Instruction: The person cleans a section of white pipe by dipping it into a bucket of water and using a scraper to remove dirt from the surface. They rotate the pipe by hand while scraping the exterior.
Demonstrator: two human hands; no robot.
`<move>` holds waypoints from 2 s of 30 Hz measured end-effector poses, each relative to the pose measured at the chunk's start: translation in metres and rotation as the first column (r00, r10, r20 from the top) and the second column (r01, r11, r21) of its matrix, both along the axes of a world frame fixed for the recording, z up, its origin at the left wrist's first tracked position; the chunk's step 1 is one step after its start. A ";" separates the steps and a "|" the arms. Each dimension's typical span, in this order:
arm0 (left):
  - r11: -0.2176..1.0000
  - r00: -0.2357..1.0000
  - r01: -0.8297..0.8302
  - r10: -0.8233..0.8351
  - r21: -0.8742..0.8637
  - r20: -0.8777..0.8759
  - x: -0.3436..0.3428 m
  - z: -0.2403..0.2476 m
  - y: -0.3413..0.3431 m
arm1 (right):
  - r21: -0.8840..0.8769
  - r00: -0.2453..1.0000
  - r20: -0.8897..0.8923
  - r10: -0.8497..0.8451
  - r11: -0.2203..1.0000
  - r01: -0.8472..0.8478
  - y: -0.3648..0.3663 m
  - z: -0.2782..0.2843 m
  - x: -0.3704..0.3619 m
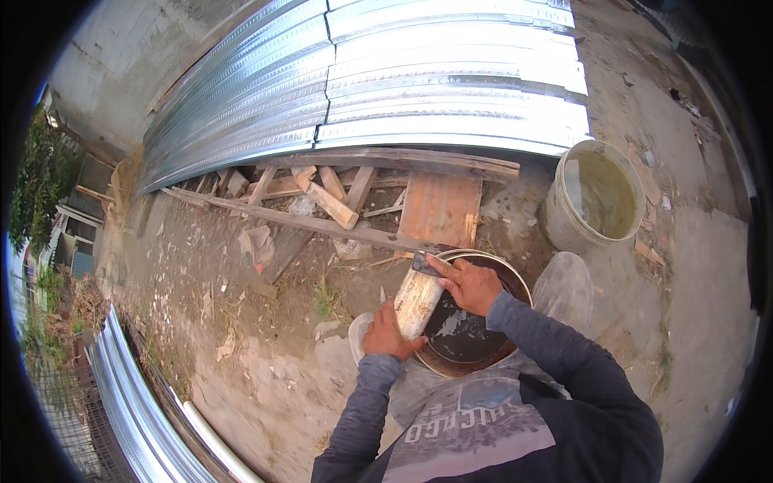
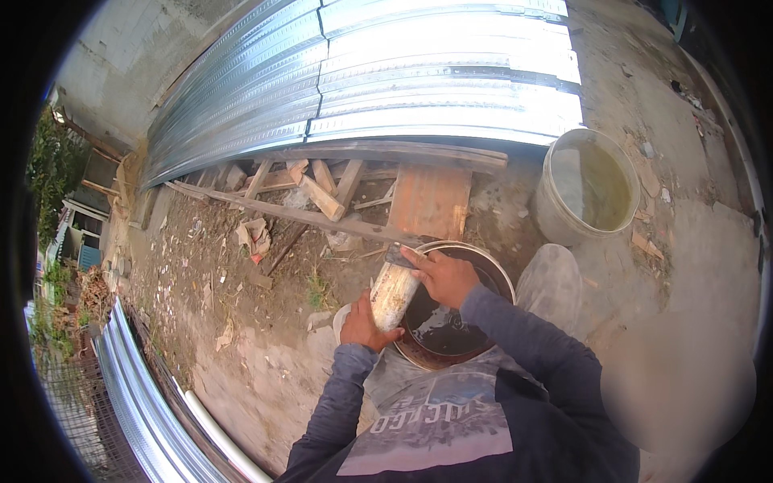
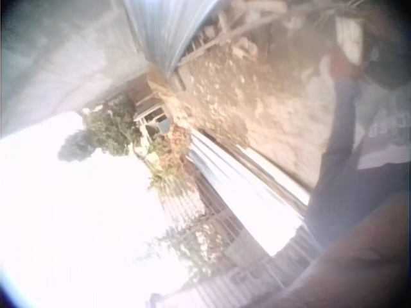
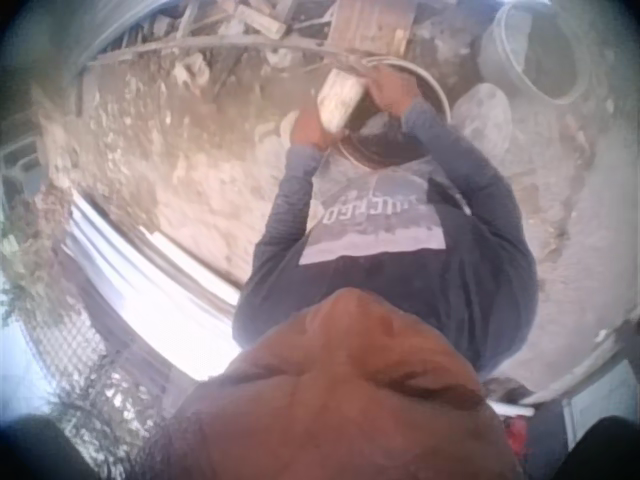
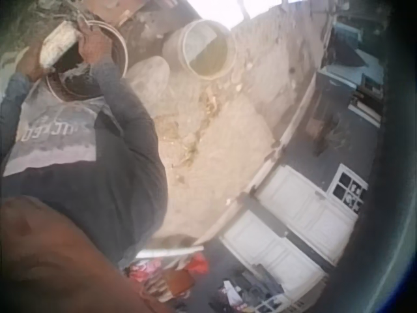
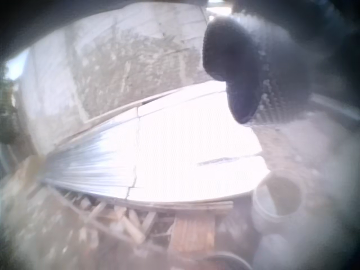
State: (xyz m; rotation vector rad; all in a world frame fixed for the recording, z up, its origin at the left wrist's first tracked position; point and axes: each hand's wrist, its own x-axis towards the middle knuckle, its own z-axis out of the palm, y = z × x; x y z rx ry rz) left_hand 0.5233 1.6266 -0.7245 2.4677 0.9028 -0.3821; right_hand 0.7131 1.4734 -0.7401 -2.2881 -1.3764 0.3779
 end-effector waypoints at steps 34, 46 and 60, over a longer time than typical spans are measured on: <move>1.000 0.993 -0.003 0.003 -0.002 0.115 -0.011 -0.015 0.000 | 0.001 0.982 -0.145 0.120 0.993 -0.121 -0.015 0.004 -0.033; 0.999 0.998 -0.028 0.027 0.015 0.062 -0.011 -0.020 -0.005 | 0.019 0.988 -0.087 -0.130 0.991 0.132 -0.002 -0.006 -0.002; 0.989 0.999 -0.040 0.038 0.142 0.022 -0.004 -0.011 -0.021 | 0.010 0.999 -0.036 -0.014 1.000 0.014 -0.006 0.003 -0.005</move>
